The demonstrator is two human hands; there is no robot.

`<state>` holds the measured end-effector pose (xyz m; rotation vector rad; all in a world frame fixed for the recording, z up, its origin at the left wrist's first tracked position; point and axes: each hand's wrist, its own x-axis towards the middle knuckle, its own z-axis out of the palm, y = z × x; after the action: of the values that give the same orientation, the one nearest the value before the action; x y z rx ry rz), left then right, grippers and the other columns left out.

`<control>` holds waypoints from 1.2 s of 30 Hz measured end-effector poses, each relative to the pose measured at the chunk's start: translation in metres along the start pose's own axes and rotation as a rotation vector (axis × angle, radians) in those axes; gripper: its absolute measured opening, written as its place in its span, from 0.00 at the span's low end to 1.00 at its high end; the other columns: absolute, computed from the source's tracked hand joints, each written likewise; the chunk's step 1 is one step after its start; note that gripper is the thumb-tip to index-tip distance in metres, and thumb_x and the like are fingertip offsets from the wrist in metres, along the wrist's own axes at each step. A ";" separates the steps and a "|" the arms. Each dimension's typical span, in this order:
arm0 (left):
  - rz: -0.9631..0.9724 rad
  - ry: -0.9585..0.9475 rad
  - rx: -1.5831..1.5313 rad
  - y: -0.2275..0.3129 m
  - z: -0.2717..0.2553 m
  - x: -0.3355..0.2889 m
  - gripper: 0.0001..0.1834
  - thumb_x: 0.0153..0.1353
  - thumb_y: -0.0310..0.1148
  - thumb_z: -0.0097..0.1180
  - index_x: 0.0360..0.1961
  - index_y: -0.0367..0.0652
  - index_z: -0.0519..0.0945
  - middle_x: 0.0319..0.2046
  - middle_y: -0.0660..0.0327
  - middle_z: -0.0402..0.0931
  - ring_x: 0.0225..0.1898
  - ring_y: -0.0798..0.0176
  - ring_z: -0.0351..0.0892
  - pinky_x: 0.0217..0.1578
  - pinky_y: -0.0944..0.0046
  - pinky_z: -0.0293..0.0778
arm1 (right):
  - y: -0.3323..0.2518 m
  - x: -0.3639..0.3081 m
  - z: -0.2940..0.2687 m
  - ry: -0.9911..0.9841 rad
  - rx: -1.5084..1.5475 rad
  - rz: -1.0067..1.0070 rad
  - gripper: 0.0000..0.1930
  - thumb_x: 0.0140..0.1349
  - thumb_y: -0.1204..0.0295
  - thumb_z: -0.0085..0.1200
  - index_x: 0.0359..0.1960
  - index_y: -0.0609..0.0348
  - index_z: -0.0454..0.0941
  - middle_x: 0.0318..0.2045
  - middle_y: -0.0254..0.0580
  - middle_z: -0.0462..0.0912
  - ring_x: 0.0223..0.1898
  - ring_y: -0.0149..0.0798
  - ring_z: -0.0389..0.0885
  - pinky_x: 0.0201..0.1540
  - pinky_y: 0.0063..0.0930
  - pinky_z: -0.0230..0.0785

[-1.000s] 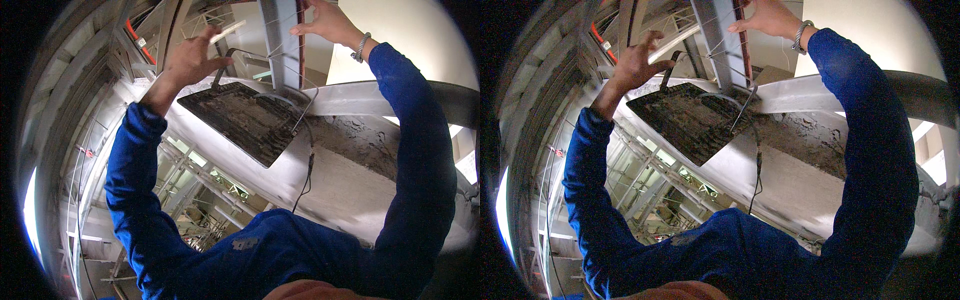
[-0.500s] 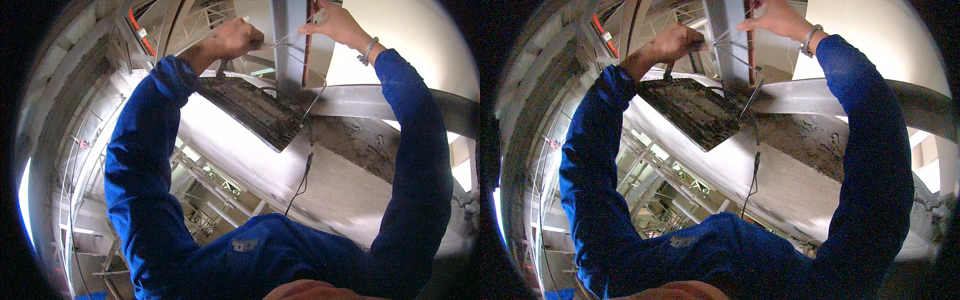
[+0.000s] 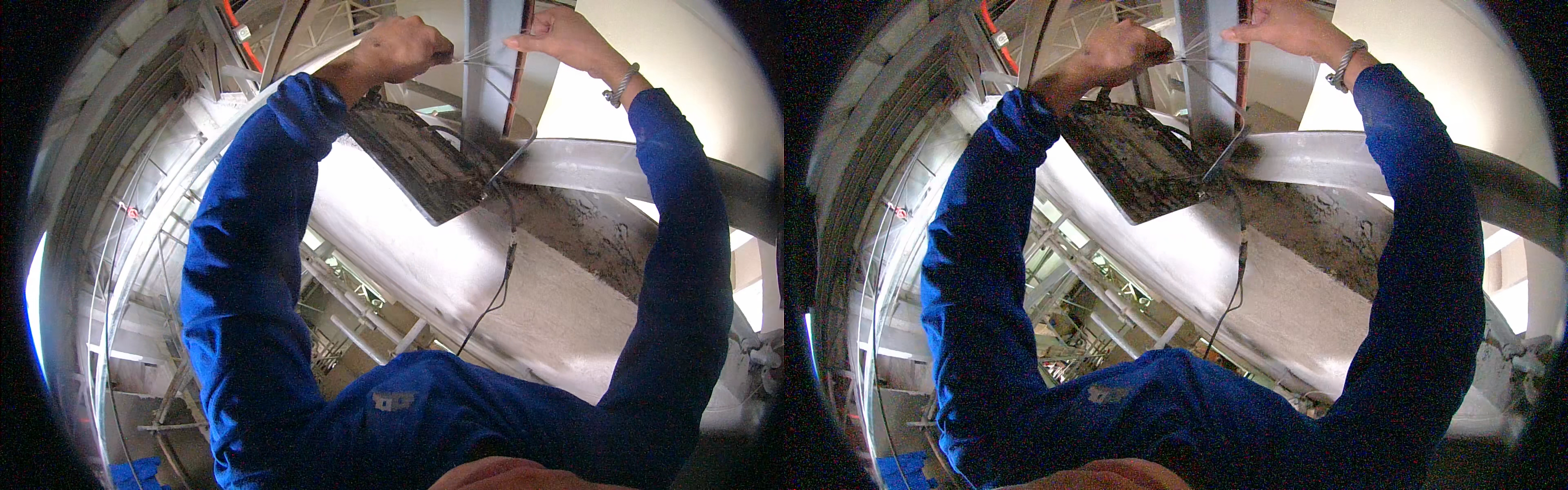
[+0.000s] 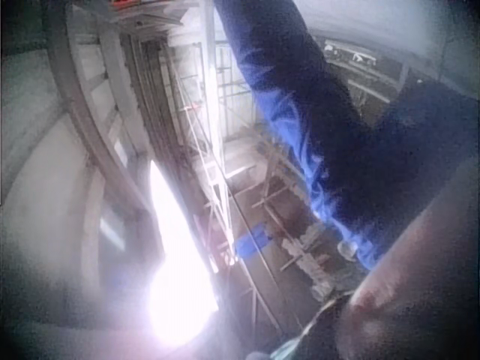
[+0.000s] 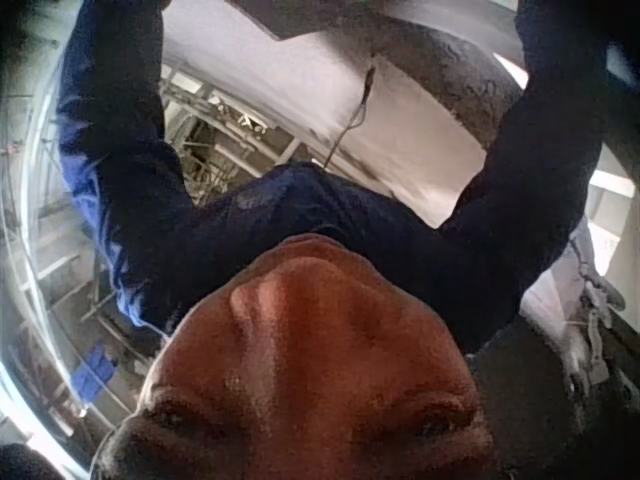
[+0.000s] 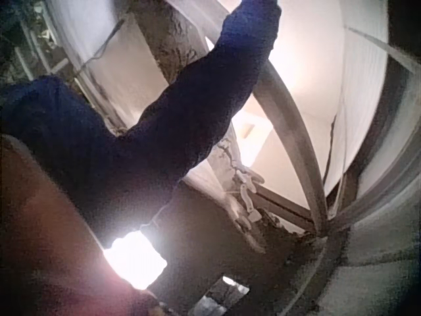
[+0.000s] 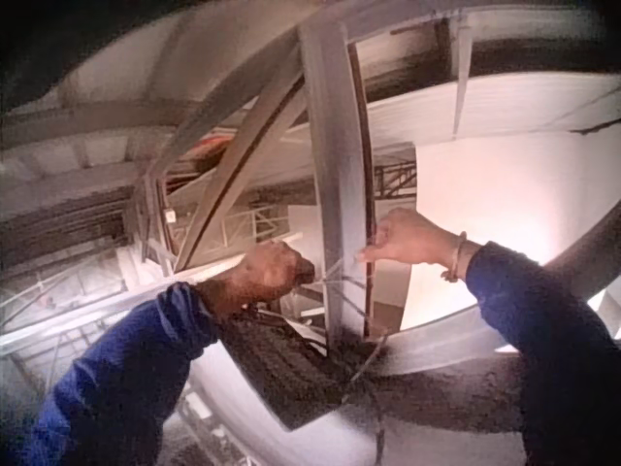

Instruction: The person positions a metal electrical box against a ceiling beam and secures it by threading and tightening wire ties around the box and beam. The person adjusts the box placement and repeatedly tightens the ties to hold the box in place.

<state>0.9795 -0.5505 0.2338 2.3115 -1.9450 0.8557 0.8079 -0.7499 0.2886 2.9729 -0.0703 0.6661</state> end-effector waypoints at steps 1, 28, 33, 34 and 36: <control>-0.033 -0.018 0.021 0.001 0.001 0.001 0.12 0.64 0.39 0.51 0.44 0.52 0.84 0.37 0.55 0.83 0.39 0.51 0.84 0.44 0.51 0.78 | 0.000 0.001 -0.003 -0.048 -0.091 0.006 0.26 0.53 0.47 0.64 0.27 0.64 0.80 0.23 0.48 0.81 0.26 0.42 0.79 0.32 0.34 0.70; -0.030 -0.029 -0.232 -0.007 -0.011 -0.006 0.10 0.54 0.34 0.57 0.37 0.44 0.82 0.29 0.49 0.81 0.33 0.47 0.80 0.35 0.52 0.75 | -0.060 -0.035 0.019 -0.245 -0.036 -0.188 0.24 0.67 0.61 0.42 0.25 0.71 0.81 0.23 0.64 0.79 0.30 0.62 0.81 0.43 0.48 0.75; -0.025 -0.111 -0.360 -0.009 -0.025 -0.003 0.17 0.48 0.44 0.64 0.33 0.42 0.83 0.28 0.51 0.82 0.32 0.49 0.80 0.33 0.52 0.73 | -0.060 -0.032 0.019 -0.247 -0.010 -0.166 0.24 0.66 0.61 0.42 0.25 0.71 0.81 0.22 0.64 0.79 0.30 0.61 0.82 0.43 0.48 0.75; -0.060 -0.156 -0.409 -0.010 -0.030 0.000 0.19 0.47 0.46 0.65 0.32 0.42 0.84 0.28 0.52 0.82 0.31 0.50 0.80 0.33 0.52 0.73 | -0.060 -0.032 0.018 -0.234 -0.002 -0.175 0.24 0.66 0.61 0.43 0.25 0.71 0.81 0.22 0.64 0.79 0.30 0.61 0.82 0.43 0.48 0.75; -0.024 -0.210 -0.448 -0.013 -0.042 0.005 0.19 0.47 0.47 0.66 0.31 0.41 0.84 0.28 0.52 0.82 0.31 0.51 0.80 0.33 0.52 0.72 | -0.061 -0.029 0.014 -0.221 0.005 -0.173 0.23 0.65 0.61 0.44 0.25 0.71 0.81 0.21 0.64 0.78 0.29 0.60 0.82 0.42 0.48 0.75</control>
<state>0.9751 -0.5378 0.2755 2.2111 -1.9253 0.1485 0.7912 -0.6904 0.2584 2.9995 0.1708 0.3177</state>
